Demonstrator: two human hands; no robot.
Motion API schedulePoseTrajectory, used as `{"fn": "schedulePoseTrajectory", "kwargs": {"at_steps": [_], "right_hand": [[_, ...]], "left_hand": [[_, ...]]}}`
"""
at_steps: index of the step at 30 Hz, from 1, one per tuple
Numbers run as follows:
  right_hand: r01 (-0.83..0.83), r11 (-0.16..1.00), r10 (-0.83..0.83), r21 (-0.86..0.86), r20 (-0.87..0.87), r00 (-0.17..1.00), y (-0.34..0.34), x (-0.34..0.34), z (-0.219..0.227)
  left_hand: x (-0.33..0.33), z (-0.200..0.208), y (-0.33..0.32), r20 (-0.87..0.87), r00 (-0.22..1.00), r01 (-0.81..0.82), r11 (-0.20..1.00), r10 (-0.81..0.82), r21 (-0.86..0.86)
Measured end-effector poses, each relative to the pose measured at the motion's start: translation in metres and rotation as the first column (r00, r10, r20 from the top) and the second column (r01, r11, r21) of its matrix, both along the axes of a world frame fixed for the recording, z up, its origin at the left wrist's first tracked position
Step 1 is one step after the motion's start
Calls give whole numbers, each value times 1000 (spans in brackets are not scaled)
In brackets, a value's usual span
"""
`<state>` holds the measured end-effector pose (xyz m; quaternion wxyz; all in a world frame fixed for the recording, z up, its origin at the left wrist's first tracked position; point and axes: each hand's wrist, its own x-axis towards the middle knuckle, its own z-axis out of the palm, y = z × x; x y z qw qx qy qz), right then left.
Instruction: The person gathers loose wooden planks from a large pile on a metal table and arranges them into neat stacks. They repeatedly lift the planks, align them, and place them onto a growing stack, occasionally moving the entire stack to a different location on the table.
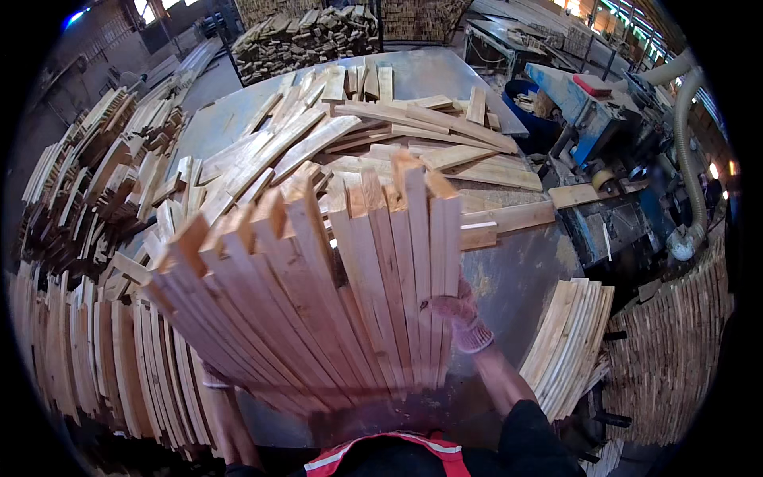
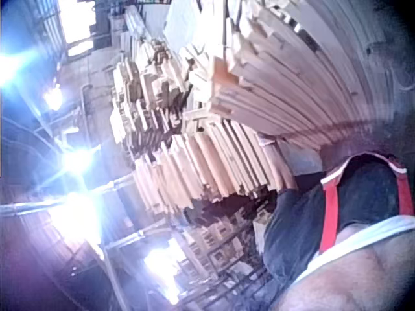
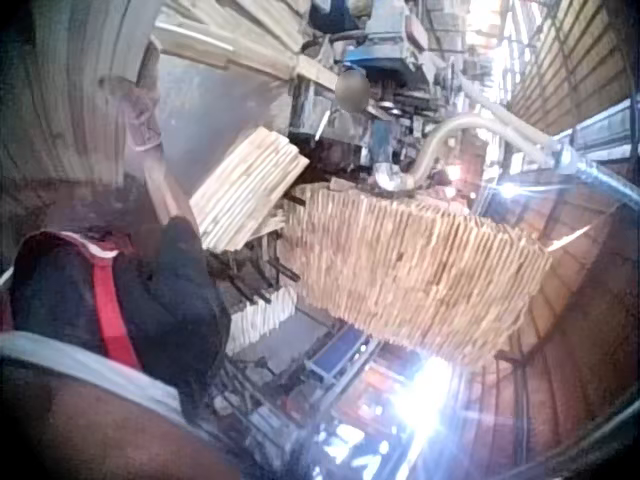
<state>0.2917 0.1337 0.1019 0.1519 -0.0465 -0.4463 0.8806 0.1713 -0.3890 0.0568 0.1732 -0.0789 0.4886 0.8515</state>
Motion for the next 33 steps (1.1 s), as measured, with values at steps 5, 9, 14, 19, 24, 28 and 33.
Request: {"fn": "schedulePoseTrajectory", "kwargs": {"at_steps": [5,9,14,19,24,28,33], "right_hand": [[-62,997,69,41,-177,982,4,34,1],[-114,992,117,45,-66,991,9,77,-14],[-151,986,147,71,57,988,-4,131,-40],[-151,975,122,162,175,977,-16,176,-71],[-148,898,8,415,321,947,-32,207,-135],[-258,639,-113,724,420,900,-53,221,-224],[-337,162,-297,928,371,880,-48,252,-285]], "left_hand": [[66,13,-27,30,997,-68,996,70,-63],[109,-25,-35,135,989,-52,995,63,-86],[156,-70,-45,215,976,-13,996,32,-89],[170,-90,-48,202,979,51,994,-30,-97],[112,-92,-42,47,984,178,965,-172,-192],[67,-123,-29,-96,935,291,891,-343,-347],[92,-173,2,198,958,245,952,-208,-186]]}}
